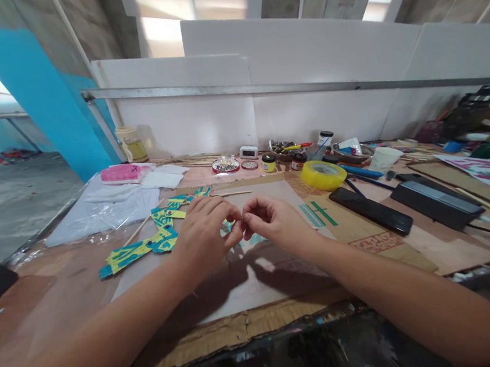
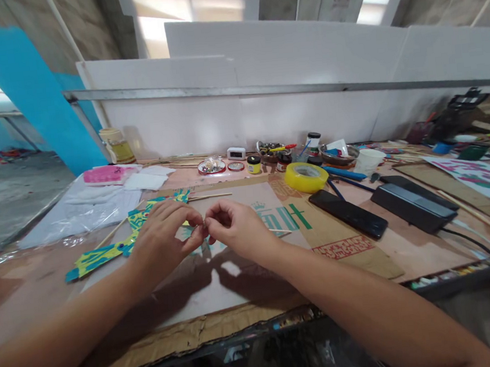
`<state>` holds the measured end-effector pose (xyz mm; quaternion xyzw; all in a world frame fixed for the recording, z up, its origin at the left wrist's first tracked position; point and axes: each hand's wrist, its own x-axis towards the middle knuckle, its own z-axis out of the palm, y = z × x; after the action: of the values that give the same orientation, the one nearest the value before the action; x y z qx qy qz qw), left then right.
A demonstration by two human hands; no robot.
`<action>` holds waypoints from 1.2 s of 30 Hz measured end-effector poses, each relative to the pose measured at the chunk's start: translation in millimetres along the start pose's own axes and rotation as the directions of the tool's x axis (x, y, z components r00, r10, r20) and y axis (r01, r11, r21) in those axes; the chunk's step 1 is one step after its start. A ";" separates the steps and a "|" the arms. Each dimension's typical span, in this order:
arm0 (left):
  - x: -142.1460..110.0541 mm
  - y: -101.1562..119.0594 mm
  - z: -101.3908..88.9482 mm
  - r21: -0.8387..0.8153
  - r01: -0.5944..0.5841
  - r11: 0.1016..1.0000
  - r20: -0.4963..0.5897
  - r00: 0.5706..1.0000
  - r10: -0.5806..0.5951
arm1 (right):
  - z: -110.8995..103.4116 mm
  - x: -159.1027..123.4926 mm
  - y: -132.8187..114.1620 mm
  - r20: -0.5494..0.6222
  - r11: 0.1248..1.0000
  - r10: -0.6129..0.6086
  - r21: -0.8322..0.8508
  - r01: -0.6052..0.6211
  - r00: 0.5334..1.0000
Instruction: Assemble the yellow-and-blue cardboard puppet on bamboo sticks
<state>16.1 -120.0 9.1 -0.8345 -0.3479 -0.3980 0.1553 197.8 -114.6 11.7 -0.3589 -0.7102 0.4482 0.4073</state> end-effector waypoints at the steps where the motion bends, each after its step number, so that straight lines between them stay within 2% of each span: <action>1: 0.1 0.2 0.0 0.005 -0.006 1.000 0.000 1.000 0.006 | -0.1 0.1 0.5 -0.004 1.000 -0.003 -0.013 0.003 1.000; 4: 0.2 0.3 0.0 0.002 -0.015 1.000 0.003 1.000 0.015 | -0.1 0.3 1.5 -0.017 0.999 -0.012 -0.044 0.011 1.000; 9: 0.4 -0.4 0.1 -0.048 0.041 0.998 0.023 0.999 -0.040 | 1.0 -0.2 1.6 -0.022 0.998 -0.031 -0.047 0.030 0.999; 15: 1.3 3.7 -3.1 -0.229 0.188 0.955 0.099 0.981 -0.170 | 1.8 -2.1 -0.6 -0.074 0.993 -0.056 -0.108 0.048 0.996; 20: 1.3 6.4 -3.3 -0.261 0.267 0.928 0.153 0.960 -0.233 | 2.8 -1.9 2.7 -0.104 0.989 -0.093 -0.121 0.080 0.990; 24: 0.7 4.9 -1.8 -0.217 0.203 0.955 0.112 0.977 -0.182 | 3.3 -1.7 4.2 -0.102 0.986 -0.104 -0.141 0.089 0.989; 28: 0.4 1.6 0.4 -0.081 0.076 0.994 0.046 0.996 -0.073 | 2.5 -1.2 3.5 -0.094 0.981 -0.099 -0.175 0.081 0.991; 32: 1.8 -0.9 2.3 0.000 -0.021 1.000 0.010 1.000 0.021 | 2.3 -0.2 2.2 -0.053 0.994 -0.034 -0.107 0.028 0.998; 36: 2.4 -2.2 2.2 0.017 -0.042 0.999 0.010 0.999 0.042 | 3.1 0.9 1.6 -0.041 0.999 -0.018 -0.047 0.016 0.999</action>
<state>16.8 -116.3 9.5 -0.8422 -0.3345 -0.3876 0.1689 194.9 -114.3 9.6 -0.3712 -0.7151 0.4205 0.4172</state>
